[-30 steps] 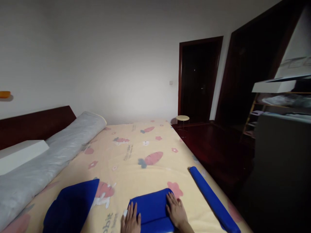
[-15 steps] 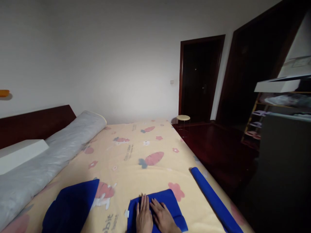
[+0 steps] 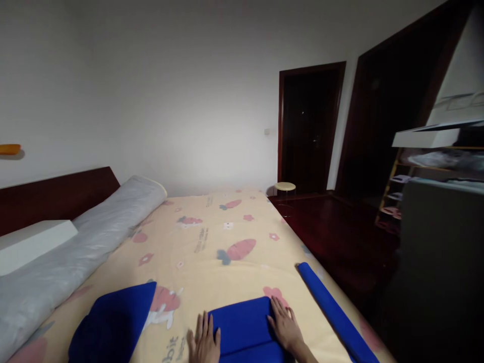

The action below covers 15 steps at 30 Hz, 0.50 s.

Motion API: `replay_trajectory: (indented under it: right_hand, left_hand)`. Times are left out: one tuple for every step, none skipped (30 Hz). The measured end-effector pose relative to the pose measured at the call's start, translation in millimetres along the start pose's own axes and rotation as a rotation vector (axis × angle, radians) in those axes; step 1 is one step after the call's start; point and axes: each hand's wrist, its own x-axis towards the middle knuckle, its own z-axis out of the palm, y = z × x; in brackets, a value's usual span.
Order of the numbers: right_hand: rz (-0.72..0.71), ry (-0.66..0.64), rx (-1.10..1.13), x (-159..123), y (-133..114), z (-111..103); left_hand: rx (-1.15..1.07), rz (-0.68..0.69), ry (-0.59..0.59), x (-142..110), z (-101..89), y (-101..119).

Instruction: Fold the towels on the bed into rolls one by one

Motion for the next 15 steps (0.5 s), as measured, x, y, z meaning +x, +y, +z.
replay_trajectory:
  right_hand:
    - [-0.031, 0.017, 0.009, -2, 0, -1]
    - [-0.075, 0.019, 0.019, -4, -1, -3]
    - [-0.129, 0.001, 0.028, -5, -2, -8]
    - [-0.188, -0.03, 0.037, -6, -3, -15]
    - [-0.248, -0.066, 0.044, -7, -4, -25]
    - [-0.302, -0.098, 0.049, -8, -5, -36]
    - [-0.349, -0.123, 0.052, -10, -6, -49]
    - [-0.39, -0.142, 0.054, -12, -8, -62]
    - [-0.426, -0.154, 0.054, -14, -9, -73]
    - [-0.46, -0.168, 0.052, -18, -11, -83]
    - [-0.494, -0.181, 0.051, -22, -12, -90]
    - [-0.535, -0.191, 0.051, -28, -13, -94]
    - [-0.578, -0.191, 0.051, -34, -13, -94]
    - [-0.604, -0.152, 0.049, -41, -12, -91]
    - [-0.62, -0.102, 0.044, -49, -11, -86]
  left_hand:
    - [-0.013, 0.003, 0.032, -2, -0.1, 2]
    - [-0.031, 0.013, 0.056, -4, 0.1, 4]
    - [-0.053, 0.029, 0.073, -5, -0.3, 6]
    - [-0.075, 0.05, 0.083, -6, -1.9, 8]
    - [-0.097, 0.073, 0.096, -6, -5.4, 9]
    - [-0.121, 0.092, 0.12, -5, -11.5, 9]
    - [-0.146, 0.101, 0.153, -3, -20.3, 8]
    - [-0.17, 0.106, 0.187, -1, -31.7, 6]
    - [-0.195, 0.112, 0.218, 2, -45.3, 4]
    - [-0.217, 0.12, 0.241, 4, -60.0, 1]
    - [-0.233, 0.146, 0.252, 6, -74.4, -2]
    - [-0.244, 0.186, 0.244, 6, -86.9, -5]
    - [-0.249, 0.244, 0.216, 4, -96.1, -7]
    - [-0.252, 0.316, 0.173, 1, -100.4, -10]
    - [-0.254, 0.392, 0.114, -4, -99.2, -12]
